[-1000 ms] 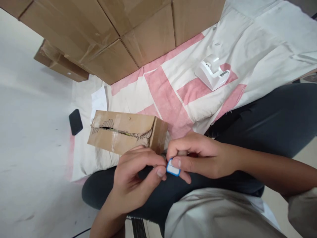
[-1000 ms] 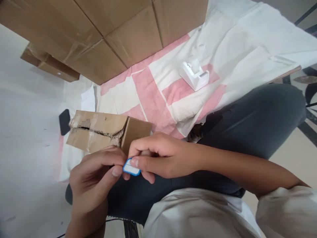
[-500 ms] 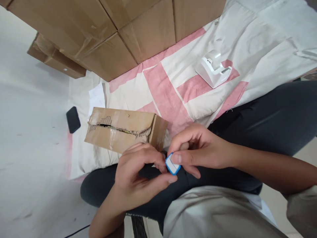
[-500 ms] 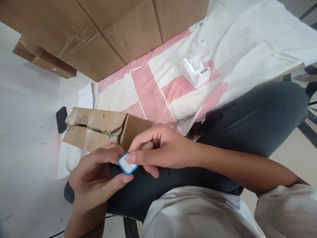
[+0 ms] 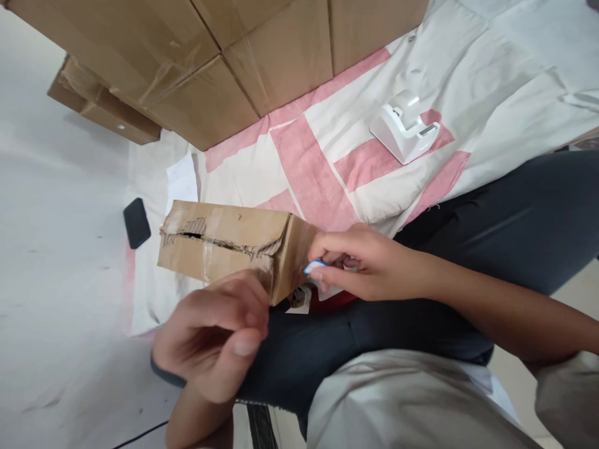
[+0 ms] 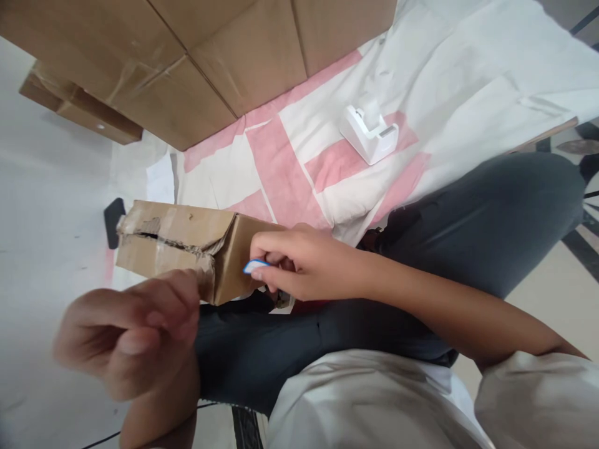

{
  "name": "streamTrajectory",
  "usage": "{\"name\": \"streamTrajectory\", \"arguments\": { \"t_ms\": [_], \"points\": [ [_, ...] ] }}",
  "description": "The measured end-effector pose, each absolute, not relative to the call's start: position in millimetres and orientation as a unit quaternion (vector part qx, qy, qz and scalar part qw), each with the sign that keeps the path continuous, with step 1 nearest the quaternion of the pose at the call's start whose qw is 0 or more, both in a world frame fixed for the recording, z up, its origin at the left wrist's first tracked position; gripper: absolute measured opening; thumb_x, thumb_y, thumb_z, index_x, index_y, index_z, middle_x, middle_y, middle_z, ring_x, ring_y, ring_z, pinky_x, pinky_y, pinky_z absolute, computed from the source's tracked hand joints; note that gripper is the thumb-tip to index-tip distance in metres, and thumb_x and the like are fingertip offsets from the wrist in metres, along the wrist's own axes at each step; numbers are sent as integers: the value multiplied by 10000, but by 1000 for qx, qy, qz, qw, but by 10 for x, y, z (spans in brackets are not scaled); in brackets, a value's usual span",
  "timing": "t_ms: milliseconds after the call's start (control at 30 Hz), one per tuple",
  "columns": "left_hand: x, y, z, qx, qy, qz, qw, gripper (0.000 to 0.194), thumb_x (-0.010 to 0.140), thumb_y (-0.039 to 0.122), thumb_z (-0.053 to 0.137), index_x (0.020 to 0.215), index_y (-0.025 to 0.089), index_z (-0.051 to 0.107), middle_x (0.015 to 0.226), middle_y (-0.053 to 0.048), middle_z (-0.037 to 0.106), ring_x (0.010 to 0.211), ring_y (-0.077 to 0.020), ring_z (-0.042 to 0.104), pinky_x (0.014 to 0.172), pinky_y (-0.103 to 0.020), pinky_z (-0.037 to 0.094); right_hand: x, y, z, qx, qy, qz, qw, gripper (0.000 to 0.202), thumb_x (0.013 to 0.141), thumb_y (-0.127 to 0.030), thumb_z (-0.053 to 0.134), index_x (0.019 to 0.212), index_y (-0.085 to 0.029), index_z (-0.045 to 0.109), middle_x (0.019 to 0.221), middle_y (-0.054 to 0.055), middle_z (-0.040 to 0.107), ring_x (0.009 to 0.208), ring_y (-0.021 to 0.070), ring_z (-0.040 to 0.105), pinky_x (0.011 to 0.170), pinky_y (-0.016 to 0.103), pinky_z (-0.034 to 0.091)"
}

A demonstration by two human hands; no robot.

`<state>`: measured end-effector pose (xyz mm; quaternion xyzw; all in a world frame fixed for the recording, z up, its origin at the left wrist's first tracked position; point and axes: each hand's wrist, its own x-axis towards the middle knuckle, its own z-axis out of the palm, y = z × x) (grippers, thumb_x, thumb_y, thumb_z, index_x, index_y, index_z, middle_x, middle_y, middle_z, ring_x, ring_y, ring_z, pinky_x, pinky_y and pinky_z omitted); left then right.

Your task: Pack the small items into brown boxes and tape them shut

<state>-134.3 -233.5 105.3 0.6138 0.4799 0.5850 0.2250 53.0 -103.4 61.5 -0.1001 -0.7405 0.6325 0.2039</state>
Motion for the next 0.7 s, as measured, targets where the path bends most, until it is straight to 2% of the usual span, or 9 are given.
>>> {"name": "streamTrajectory", "arguments": {
  "t_ms": [67,200,300,467,567,700],
  "points": [
    [-1401,-2299,1059,601,475,621,166,261,885,285,738,726,179,560,536,70,514,405,-63,448,435,-272,386,526,-969,570,-105,-822,519,208,83,1003,-216,548,971,-171,610,710,-14,685,566,98,555,571,217,350],
    [-1499,-2144,1035,573,520,628,86,314,885,297,740,690,175,527,509,75,484,428,-62,462,454,-277,354,521,-929,526,-110,-920,347,147,165,1012,-218,526,1127,-166,632,757,29,706,613,155,594,595,262,319],
    [-1551,-2049,982,563,528,632,72,274,893,279,726,712,184,544,520,70,496,444,-70,469,463,-287,353,500,-978,514,-115,-951,267,102,174,1024,-248,496,1070,-161,639,697,36,688,579,170,583,578,282,273],
    [-1579,-2048,922,584,534,606,74,202,899,243,714,754,197,581,550,59,512,457,-88,469,468,-290,367,427,-1089,407,-124,-949,262,121,153,1004,-237,511,987,-174,650,698,31,708,584,163,597,567,293,249],
    [-1582,-2080,924,616,534,571,98,169,887,216,717,775,190,592,580,47,549,479,-102,513,468,-288,401,390,-1125,333,-136,-934,295,148,135,991,-216,536,982,-182,666,776,27,748,631,158,633,577,286,279],
    [-1568,-2095,931,602,547,573,96,174,887,231,723,770,203,597,584,43,535,485,-101,510,467,-289,384,367,-1129,284,-146,-920,325,160,122,990,-219,571,959,-181,684,847,24,772,685,157,663,599,278,320]
  ]
}}
